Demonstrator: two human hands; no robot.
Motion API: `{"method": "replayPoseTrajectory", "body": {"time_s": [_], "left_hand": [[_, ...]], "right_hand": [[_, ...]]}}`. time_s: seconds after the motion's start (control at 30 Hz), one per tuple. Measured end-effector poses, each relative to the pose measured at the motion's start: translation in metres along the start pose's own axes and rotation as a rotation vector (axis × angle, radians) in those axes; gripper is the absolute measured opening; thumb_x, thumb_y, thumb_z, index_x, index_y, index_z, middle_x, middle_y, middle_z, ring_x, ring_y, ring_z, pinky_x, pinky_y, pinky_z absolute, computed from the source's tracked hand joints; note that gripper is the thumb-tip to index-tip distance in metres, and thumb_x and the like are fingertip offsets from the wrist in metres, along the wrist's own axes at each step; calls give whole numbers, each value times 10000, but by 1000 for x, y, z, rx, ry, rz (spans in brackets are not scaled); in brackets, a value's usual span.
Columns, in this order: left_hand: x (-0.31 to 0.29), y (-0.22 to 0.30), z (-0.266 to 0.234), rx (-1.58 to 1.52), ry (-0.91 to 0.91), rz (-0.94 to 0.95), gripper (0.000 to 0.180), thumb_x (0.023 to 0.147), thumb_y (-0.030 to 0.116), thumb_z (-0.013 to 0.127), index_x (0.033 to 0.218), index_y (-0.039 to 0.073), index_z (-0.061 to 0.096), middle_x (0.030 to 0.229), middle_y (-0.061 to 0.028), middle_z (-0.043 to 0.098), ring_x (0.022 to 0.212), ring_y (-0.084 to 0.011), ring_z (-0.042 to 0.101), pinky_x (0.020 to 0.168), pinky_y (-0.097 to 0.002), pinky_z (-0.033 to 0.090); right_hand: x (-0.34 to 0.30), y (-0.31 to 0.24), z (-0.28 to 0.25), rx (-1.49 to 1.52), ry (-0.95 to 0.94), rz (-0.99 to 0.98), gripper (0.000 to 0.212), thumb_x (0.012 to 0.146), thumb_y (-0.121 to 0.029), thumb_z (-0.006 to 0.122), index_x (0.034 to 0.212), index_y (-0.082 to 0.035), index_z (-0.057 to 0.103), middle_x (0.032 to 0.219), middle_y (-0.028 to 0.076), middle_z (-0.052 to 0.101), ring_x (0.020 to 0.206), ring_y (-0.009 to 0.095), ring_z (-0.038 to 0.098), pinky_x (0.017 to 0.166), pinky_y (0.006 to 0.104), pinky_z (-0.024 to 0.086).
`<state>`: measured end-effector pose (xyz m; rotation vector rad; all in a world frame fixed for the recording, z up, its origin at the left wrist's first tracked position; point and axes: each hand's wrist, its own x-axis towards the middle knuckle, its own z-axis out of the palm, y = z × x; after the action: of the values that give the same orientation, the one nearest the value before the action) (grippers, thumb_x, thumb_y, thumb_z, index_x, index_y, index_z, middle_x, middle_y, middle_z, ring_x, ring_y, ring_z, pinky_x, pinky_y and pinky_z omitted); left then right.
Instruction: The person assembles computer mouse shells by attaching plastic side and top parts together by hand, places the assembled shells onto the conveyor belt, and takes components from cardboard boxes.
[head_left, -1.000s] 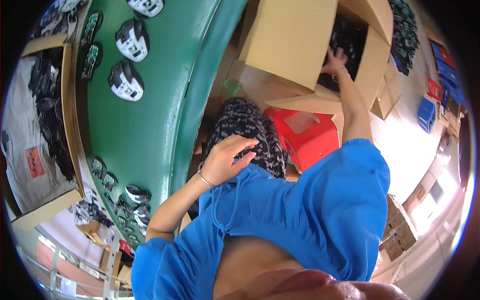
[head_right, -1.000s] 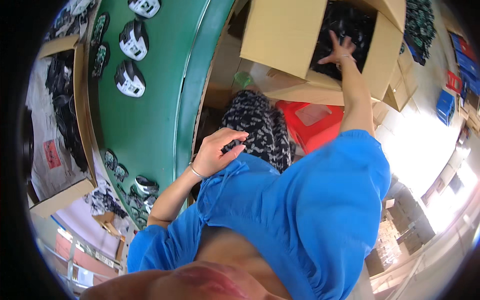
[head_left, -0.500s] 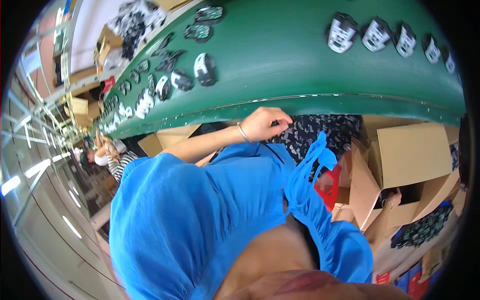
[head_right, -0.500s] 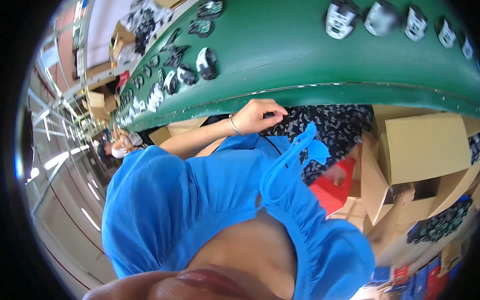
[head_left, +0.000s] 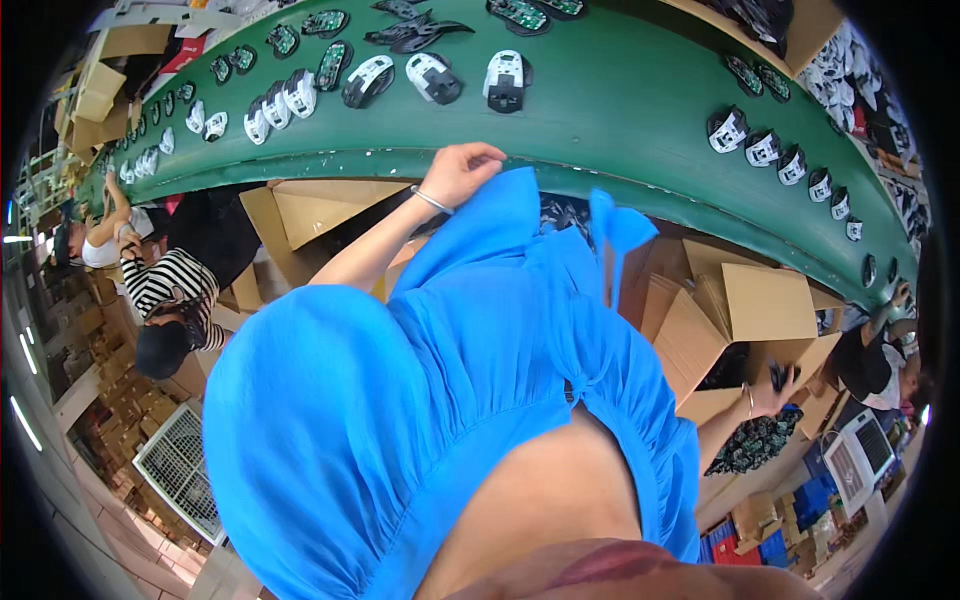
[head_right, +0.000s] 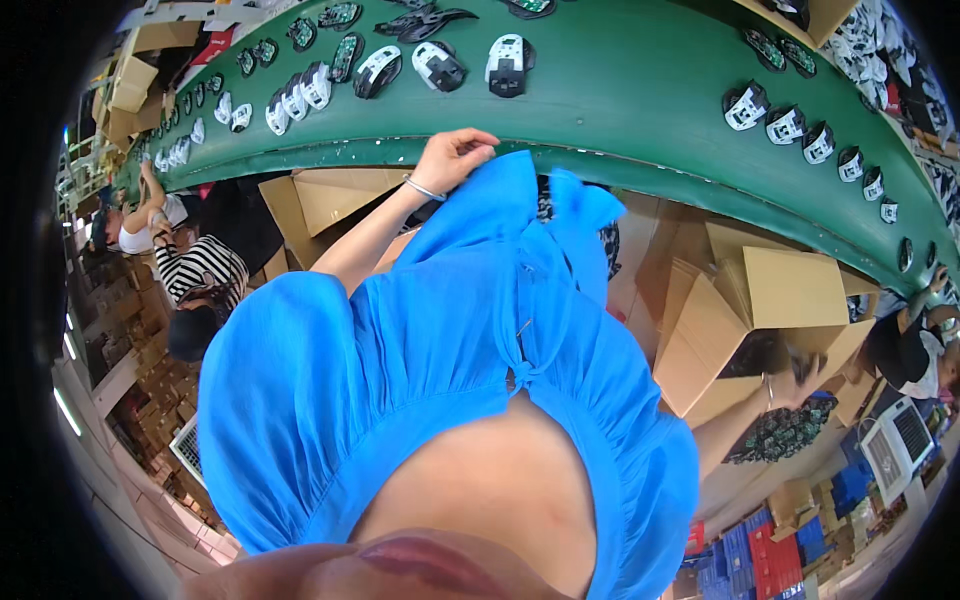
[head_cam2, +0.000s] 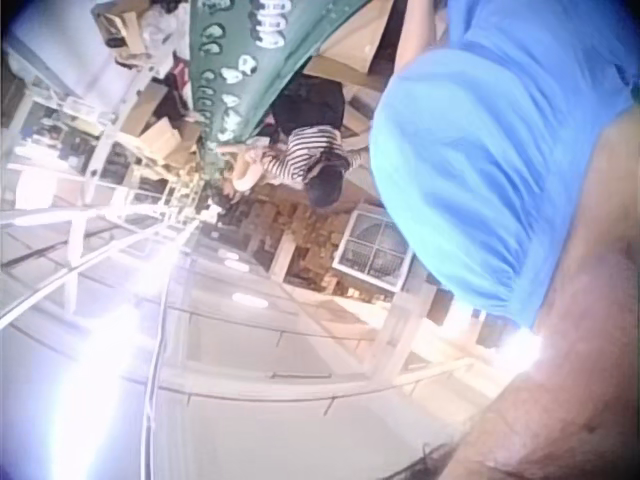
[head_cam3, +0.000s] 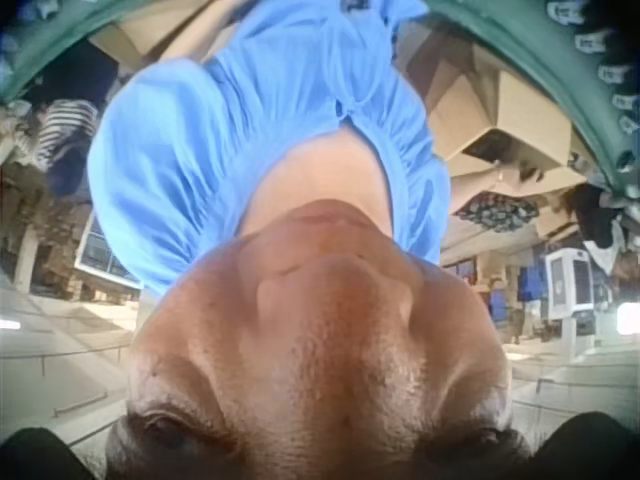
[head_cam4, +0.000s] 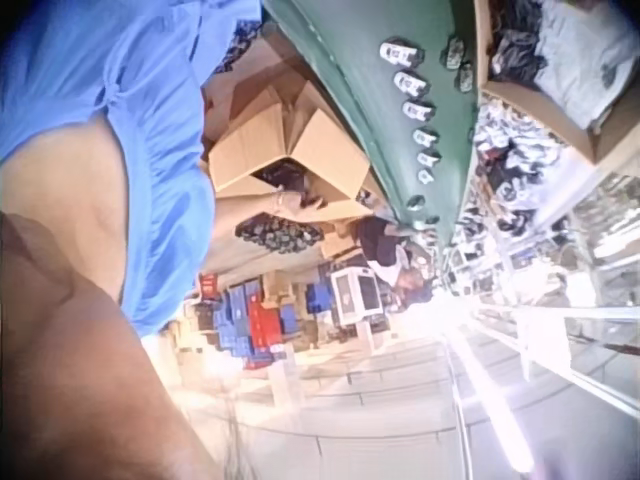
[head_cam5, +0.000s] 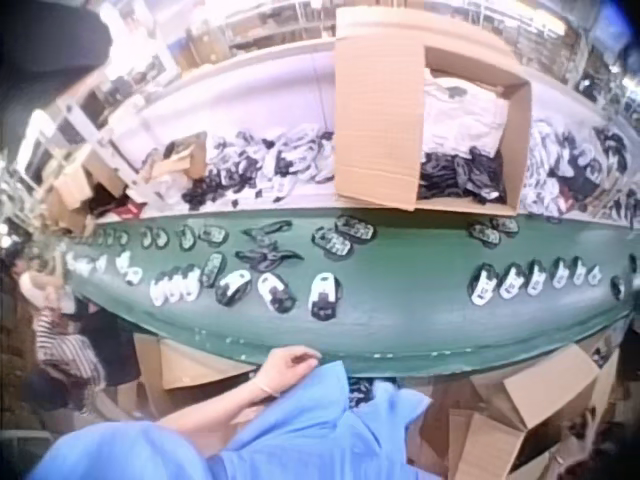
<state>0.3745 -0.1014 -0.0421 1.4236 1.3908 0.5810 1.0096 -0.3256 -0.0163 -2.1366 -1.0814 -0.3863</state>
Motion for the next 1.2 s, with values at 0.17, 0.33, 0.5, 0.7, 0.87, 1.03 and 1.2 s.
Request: {"method": "replayPoseTrajectory", "body": {"time_s": [0.17,0.33,0.5,0.7,0.87,1.03,1.2], "left_hand": [[12,-26,-28,-65,250,-28,160,846,89,601,974,18,663,823,-53,677,758,-90,623,687,-238,494],[71,-6,-5,-5,538,137,167,759,125,639,903,48,676,789,-103,665,708,-199,651,676,-308,506],[121,-6,39,411,740,92,618,676,258,748,1168,-9,485,1056,-187,536,980,-341,528,849,-399,454],[118,-25,23,609,464,-60,717,592,131,734,1235,9,442,1148,-219,458,1058,-392,450,859,-459,429],[89,-34,-10,850,429,357,653,598,-31,566,1193,240,570,1245,-210,453,1161,-400,395,974,-446,335],[61,-19,-9,614,582,105,418,713,151,648,1108,57,550,1105,-227,515,1067,-409,481,866,-464,420],[89,-3,4,444,472,-615,790,716,655,592,1044,-48,449,1018,-262,577,917,-438,588,776,-495,472]], "right_hand": [[-12,-243,100,148,-236,-584,446,602,29,661,1030,-94,680,973,126,658,945,269,613,787,344,499],[-58,-372,239,407,-627,-779,601,548,68,660,1079,-213,644,1133,86,581,1000,272,572,818,353,497],[-64,-429,335,484,-715,-962,634,636,68,590,1160,-288,590,1199,122,539,979,295,588,789,377,517],[-27,-440,327,313,-1083,-827,918,675,62,540,1386,-435,238,1406,118,357,942,330,615,792,388,536],[-22,-375,332,362,-1009,-359,454,740,-39,627,1183,-123,577,1070,87,639,763,198,677,712,309,540],[-43,-390,341,442,-1044,25,217,783,-241,688,891,-53,681,717,84,668,598,121,649,574,261,508],[-33,-457,378,24,-1018,-163,477,717,-491,671,908,-54,673,867,143,679,807,288,660,705,397,514]]}}
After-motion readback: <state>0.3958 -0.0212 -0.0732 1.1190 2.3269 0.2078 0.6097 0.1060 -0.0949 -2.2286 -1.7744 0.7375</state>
